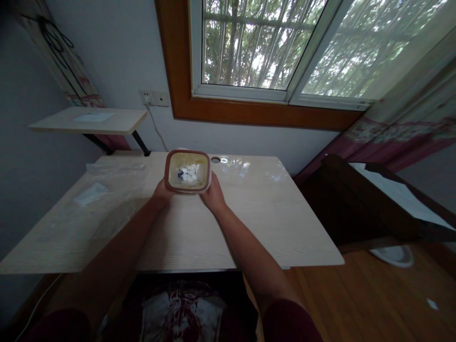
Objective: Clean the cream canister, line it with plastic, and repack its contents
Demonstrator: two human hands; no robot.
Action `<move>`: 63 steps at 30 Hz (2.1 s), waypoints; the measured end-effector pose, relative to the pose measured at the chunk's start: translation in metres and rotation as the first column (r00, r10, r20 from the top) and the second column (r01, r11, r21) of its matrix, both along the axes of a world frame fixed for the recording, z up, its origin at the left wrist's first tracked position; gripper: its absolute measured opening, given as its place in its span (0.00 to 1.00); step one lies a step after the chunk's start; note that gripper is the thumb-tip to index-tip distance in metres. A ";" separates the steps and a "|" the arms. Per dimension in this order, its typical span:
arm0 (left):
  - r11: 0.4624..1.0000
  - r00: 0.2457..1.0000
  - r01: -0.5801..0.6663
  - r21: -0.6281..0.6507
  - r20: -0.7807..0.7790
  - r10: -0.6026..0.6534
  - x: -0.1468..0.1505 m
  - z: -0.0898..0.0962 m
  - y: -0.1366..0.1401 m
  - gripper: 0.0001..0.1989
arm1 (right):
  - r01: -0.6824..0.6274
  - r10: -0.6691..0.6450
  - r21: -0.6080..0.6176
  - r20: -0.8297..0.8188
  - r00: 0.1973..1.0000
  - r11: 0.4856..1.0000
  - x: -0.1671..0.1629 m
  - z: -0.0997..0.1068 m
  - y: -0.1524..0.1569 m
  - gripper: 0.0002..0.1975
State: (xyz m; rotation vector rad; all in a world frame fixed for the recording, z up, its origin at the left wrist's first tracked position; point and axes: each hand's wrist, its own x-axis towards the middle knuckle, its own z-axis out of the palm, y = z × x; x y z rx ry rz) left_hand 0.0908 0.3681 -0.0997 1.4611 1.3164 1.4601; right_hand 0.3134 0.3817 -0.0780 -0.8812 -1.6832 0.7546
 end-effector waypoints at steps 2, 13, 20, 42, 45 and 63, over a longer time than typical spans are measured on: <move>0.999 1.000 -0.004 -0.034 -0.012 0.004 -0.002 0.001 -0.006 0.39 | -0.018 0.016 0.063 0.018 1.000 0.998 0.001 0.000 0.000 0.30; 0.994 0.994 0.107 -0.021 0.034 -0.106 0.000 0.013 -0.020 0.40 | -0.021 0.011 0.100 0.098 0.995 0.995 0.006 -0.004 -0.006 0.29; 0.997 0.996 0.080 -0.006 -0.027 -0.080 -0.002 0.014 -0.019 0.38 | 0.007 -0.016 0.079 0.115 0.993 0.997 0.007 -0.009 -0.005 0.29; 0.995 0.992 0.098 -0.024 0.078 -0.096 -0.002 0.004 -0.012 0.40 | 0.019 -0.031 0.102 0.110 0.993 0.995 0.012 -0.016 -0.002 0.29; 0.997 0.998 0.066 -0.026 0.022 -0.066 -0.002 0.007 -0.013 0.38 | 0.019 -0.030 0.103 0.109 0.994 0.994 0.012 -0.018 -0.002 0.29; 0.997 0.997 0.060 -0.041 -0.050 -0.062 -0.010 0.004 -0.015 0.34 | 0.032 -0.047 0.143 0.101 0.994 0.989 0.013 -0.018 -0.004 0.27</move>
